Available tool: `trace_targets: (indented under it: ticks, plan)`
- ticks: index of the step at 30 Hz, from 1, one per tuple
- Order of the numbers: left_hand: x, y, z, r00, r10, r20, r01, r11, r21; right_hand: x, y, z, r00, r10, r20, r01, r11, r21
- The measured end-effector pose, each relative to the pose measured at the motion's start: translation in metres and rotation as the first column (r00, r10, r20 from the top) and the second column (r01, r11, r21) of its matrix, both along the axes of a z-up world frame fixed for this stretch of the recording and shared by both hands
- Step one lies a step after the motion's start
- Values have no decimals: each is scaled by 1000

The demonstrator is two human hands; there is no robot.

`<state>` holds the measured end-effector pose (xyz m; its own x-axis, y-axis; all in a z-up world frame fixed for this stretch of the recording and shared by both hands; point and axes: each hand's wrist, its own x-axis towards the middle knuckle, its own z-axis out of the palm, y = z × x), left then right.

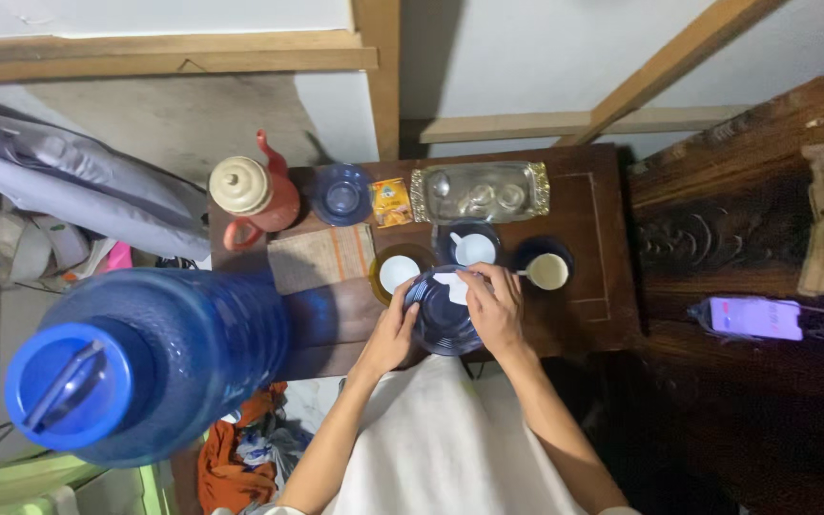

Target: The person wipes several cups, saucers, and a blue bowl with a white cloth on a wooden table. They also wipe a small glass jar and place the items back on the table.

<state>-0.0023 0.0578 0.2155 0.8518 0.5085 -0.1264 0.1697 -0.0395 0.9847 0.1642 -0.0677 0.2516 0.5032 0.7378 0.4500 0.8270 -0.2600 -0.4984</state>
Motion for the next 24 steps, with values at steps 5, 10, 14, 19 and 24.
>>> trace_targets:
  ticks: [5, 10, 14, 19, 24]
  plan:
    - [-2, -34, 14, 999, 24, -36, -23, 1000, 4, 2, -43, -3, 991, 22, 135, -8, 995, -100]
    - [0, -35, 9, 998, 6, -69, -6, 1000, -8, -17, -69, -12, 996, -34, 87, 54, 972, -230]
    - [10, -23, 5, 999, -35, -42, 37, 998, 48, -49, -76, -8, 990, -119, 70, 135, 941, -309]
    - [36, -8, 4, 981, -187, -44, 189, 980, 67, -88, -66, -3, 950, -312, -23, 288, 901, -324]
    - [60, -6, 3, 934, -354, 58, 342, 928, 151, -123, -53, -16, 890, -443, -105, 404, 875, -267]
